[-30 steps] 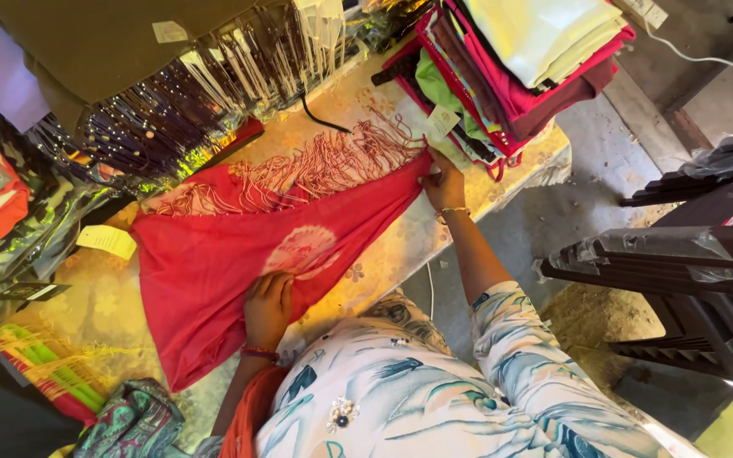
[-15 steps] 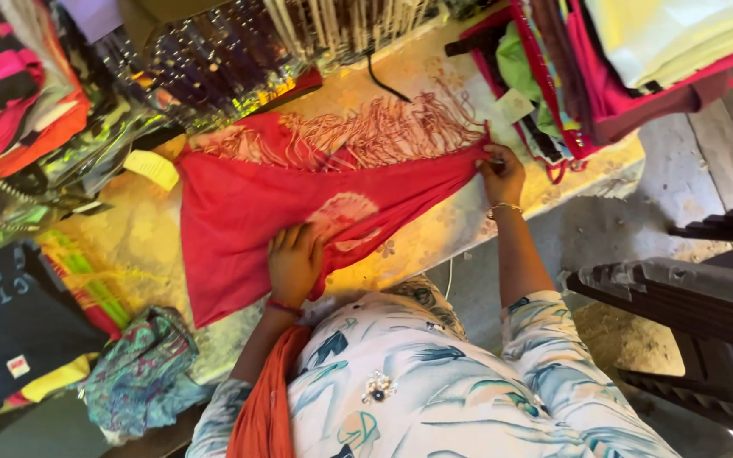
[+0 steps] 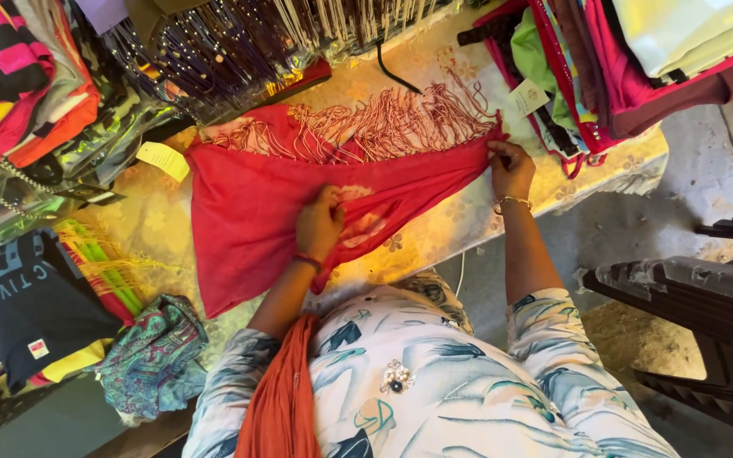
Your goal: The person folds several scarves on a table. They unfold and refold a cream scarf, then a brown scarf, and finally a red scarf, placing each folded item on a stack.
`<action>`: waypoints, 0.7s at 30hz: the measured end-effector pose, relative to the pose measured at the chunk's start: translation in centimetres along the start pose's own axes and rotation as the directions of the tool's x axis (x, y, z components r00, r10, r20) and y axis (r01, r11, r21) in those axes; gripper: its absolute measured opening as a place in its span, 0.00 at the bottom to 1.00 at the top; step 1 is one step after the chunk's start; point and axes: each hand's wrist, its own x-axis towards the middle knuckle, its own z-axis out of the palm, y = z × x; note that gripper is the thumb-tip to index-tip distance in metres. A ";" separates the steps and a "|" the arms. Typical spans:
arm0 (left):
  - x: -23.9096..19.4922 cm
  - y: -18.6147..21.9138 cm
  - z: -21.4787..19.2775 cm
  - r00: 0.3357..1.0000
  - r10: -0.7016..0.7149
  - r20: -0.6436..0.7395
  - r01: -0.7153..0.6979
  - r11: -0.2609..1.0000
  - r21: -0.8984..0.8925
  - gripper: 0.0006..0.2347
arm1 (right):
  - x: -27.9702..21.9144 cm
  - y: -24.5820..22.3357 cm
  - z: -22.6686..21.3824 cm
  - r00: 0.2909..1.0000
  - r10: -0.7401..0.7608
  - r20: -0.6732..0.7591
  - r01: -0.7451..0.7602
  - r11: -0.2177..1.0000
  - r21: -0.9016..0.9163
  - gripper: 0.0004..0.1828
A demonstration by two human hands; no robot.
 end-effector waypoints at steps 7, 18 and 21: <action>-1.9 2.6 0.8 0.744 0.667 -0.031 -0.579 0.667 0.469 0.06 | -0.3 -0.8 0.0 0.998 -0.029 -0.058 0.021 0.991 -0.136 0.11; -1.3 1.7 1.0 0.836 0.549 -0.019 -0.515 0.795 0.320 0.07 | -0.6 -2.3 0.0 0.998 -0.012 -0.062 0.002 0.988 -0.153 0.11; -2.3 3.2 0.6 0.766 0.642 -0.014 -0.590 0.712 0.381 0.07 | -0.6 -2.3 0.1 0.998 -0.018 -0.065 0.006 0.983 -0.182 0.11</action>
